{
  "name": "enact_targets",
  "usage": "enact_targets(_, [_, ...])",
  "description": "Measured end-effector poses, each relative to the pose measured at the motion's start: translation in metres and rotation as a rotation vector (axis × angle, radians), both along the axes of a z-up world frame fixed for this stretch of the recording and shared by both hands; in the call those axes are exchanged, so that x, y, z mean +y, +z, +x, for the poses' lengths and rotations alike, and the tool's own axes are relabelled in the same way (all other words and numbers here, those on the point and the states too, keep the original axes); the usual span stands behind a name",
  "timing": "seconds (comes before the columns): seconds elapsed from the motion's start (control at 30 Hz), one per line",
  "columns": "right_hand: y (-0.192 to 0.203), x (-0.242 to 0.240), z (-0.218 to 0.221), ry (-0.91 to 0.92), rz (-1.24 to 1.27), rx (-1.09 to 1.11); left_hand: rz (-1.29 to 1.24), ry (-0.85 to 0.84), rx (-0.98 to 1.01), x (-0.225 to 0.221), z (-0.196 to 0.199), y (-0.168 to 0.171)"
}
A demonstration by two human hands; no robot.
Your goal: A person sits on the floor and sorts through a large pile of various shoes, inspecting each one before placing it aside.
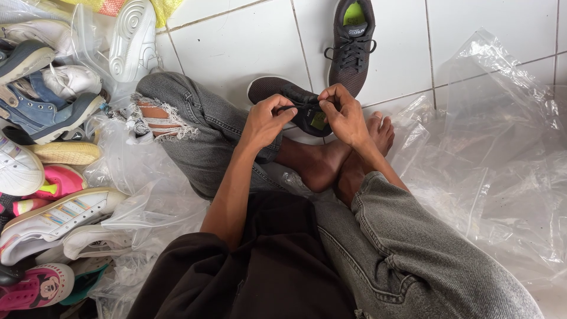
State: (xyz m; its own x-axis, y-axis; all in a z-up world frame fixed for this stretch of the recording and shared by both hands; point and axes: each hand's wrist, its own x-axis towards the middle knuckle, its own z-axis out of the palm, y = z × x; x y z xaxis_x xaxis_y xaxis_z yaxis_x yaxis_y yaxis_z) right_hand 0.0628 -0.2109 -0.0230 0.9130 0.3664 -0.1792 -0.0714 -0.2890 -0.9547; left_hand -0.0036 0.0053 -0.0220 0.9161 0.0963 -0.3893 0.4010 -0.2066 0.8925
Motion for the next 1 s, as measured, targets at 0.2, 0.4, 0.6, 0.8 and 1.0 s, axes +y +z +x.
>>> enact_targets(0.2, [0.007,-0.002,0.001,0.122,-0.189,-0.062,0.081,0.071,-0.026,-0.006,0.005,0.010])
enact_targets(0.4, [0.021,0.000,0.001,0.174,-0.233,-0.113,0.107,0.068,-0.068,-0.006,0.003,0.011])
enact_targets(0.6, [0.032,-0.003,0.002,0.242,-0.256,-0.038,0.081,-0.021,-0.113,0.000,0.002,0.016])
enact_targets(0.8, [0.046,0.001,-0.001,0.275,-0.272,0.003,0.116,-0.030,-0.172,-0.002,0.001,0.008])
enact_targets(1.0, [0.036,-0.005,0.003,0.326,-0.298,0.048,0.120,-0.029,-0.210,-0.004,0.001,0.007])
